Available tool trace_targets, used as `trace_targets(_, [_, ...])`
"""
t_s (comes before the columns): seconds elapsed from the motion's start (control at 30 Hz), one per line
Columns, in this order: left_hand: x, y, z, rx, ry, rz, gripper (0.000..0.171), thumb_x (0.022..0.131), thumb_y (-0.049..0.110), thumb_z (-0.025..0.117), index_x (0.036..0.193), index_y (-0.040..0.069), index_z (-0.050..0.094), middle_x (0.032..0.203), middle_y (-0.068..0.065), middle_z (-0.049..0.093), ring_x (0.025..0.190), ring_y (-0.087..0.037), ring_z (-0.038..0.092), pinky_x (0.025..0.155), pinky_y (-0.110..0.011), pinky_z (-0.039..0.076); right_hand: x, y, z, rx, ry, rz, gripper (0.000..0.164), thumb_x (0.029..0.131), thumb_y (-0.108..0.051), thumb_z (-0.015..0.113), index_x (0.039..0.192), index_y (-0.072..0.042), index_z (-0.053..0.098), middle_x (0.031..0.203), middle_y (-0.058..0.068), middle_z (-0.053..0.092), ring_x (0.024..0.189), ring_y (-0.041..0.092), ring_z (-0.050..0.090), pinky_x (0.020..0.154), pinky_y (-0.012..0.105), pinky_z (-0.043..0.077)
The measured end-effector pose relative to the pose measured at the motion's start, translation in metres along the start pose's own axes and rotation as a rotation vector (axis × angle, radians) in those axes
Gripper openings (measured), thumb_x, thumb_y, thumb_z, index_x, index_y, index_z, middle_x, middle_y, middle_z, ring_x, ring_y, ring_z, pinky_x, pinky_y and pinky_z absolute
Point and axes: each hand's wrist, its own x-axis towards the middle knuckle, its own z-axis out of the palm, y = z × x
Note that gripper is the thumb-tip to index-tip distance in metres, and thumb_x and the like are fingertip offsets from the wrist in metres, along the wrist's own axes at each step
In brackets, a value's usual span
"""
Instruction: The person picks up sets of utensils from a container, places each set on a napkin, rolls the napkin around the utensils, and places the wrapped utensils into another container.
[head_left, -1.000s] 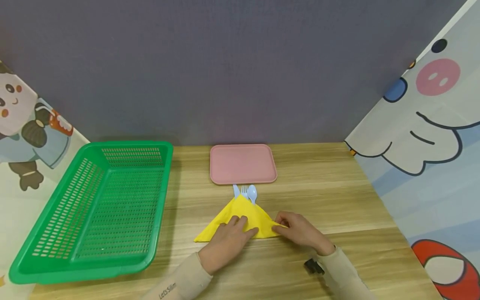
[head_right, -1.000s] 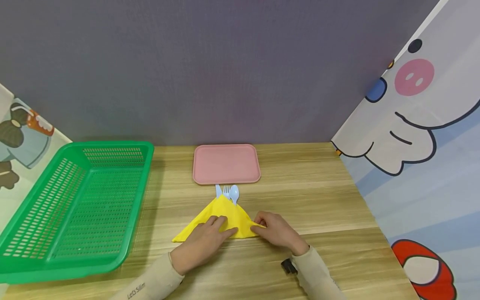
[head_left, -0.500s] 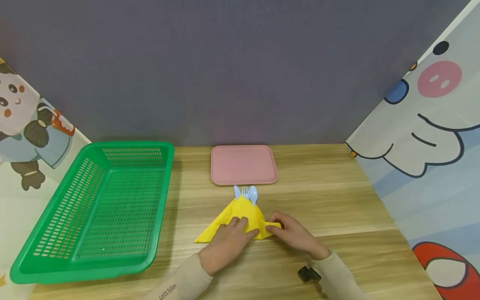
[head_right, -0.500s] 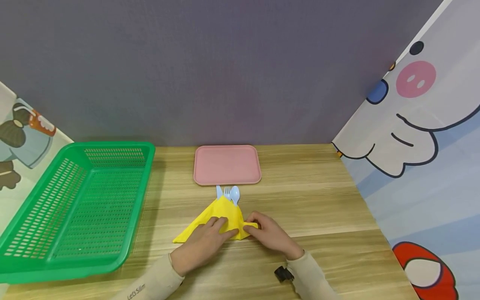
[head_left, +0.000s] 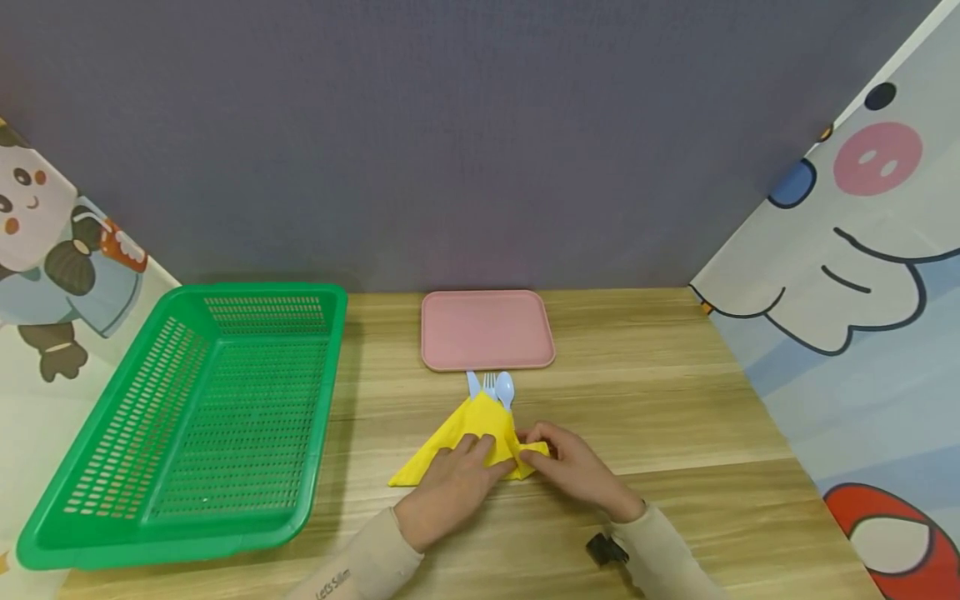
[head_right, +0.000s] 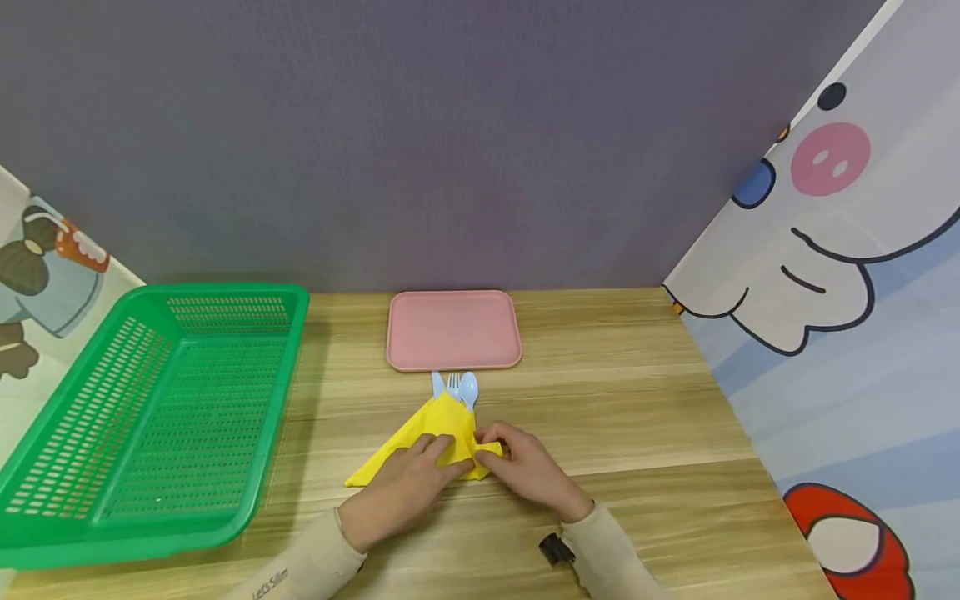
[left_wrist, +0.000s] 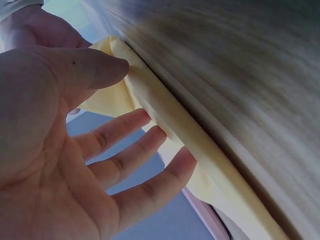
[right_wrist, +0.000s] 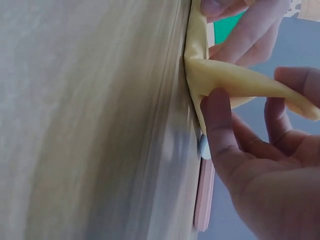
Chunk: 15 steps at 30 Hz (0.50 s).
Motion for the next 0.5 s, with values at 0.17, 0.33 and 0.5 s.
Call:
trace_targets(0.17, [-0.0003, -0.0008, 0.002, 0.016, 0.008, 0.003, 0.043, 0.096, 0.014, 0.064, 0.132, 0.037, 0.061, 0.111, -0.002, 0.049, 0.1, -0.022, 0.052, 0.053, -0.028, 0.047, 0.0016, -0.0078, 0.0021, -0.038, 0.006, 0.004, 0.01, 0.098, -0.017, 0.067, 0.09, -0.015, 0.06, 0.123, 0.012, 0.067, 0.116, 0.032, 0.06, 0.085, 0.035, 0.048])
trace_targets(0.33, [0.0003, -0.0016, 0.0012, 0.011, 0.009, 0.013, 0.044, 0.095, 0.012, 0.064, 0.132, 0.036, 0.062, 0.112, -0.002, 0.051, 0.099, -0.021, 0.054, 0.053, -0.027, 0.047, 0.0035, -0.0062, 0.002, -0.057, 0.0, 0.001, 0.011, 0.098, -0.022, 0.067, 0.09, -0.018, 0.061, 0.122, 0.01, 0.068, 0.111, 0.028, 0.061, 0.077, 0.03, 0.047])
trace_targets(0.5, [0.0012, -0.0023, -0.0008, -0.045, -0.035, 0.001, 0.044, 0.094, 0.008, 0.064, 0.131, 0.031, 0.06, 0.126, -0.003, 0.054, 0.11, -0.023, 0.055, 0.063, -0.034, 0.054, 0.0034, -0.008, 0.0016, -0.067, -0.002, 0.009, 0.012, 0.098, -0.023, 0.067, 0.089, -0.018, 0.061, 0.121, 0.009, 0.068, 0.11, 0.027, 0.06, 0.076, 0.03, 0.047])
